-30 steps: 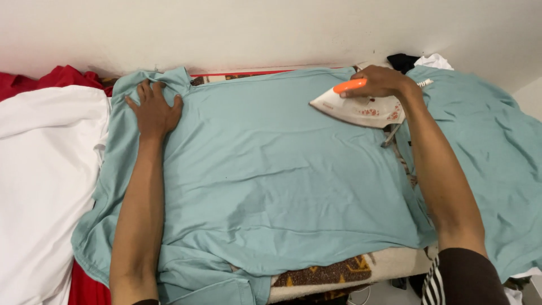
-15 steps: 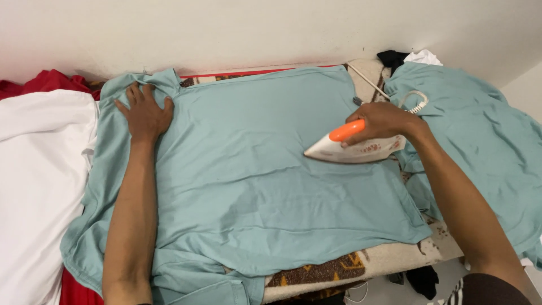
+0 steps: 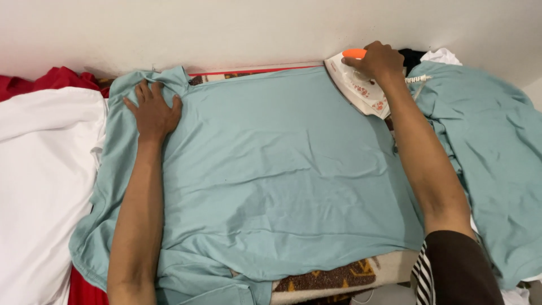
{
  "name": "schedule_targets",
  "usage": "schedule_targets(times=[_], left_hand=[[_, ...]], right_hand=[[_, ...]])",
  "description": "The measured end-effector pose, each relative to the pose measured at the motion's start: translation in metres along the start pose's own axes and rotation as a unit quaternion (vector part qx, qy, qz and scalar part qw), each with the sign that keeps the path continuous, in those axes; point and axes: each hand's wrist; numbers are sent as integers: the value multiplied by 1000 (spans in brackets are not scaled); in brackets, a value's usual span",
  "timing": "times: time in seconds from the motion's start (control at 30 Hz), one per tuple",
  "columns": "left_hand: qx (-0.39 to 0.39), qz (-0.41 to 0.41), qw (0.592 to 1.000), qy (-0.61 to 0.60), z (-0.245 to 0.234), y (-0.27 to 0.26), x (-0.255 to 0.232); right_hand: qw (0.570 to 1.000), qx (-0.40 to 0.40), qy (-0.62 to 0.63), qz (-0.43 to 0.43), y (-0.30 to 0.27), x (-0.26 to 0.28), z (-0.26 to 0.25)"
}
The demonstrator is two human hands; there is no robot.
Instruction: A person is smoothing out a blue t-shirt on an ironing board and then using a steam iron to press the fabric.
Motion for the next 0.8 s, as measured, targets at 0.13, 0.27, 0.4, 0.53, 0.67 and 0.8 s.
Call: schedule_targets(times=[0.13,0.27,0.4,0.53,0.67,0.8], left_hand=[[-35,25,999,8,5,2,3],[-17,-1,1000,15,7,1,4],[-40,12,998,57,18,3,3],[-36,14,998,42,8,3,-1],[28,-39,999,-3,-3,1,-7],[74,-54,996,-8,-16,-1,-13]], right_hand=[[997,-27,20,-72,-21,-5,-12],[977,95,33,-187,-67,11,-45],[965,159,89,-190,-104,36,-58],[966,166,108,-169,-120,61,-52],[922,182,79,-333,-143,67,-46],[871,248,23,-424,-196,58,-52]])
Point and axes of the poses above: each hand's wrist, its own y-axis towards the middle knuckle, its own z-axis out of the palm, x = y × z, and after that the axes turned 9 degrees about -y, right-handed
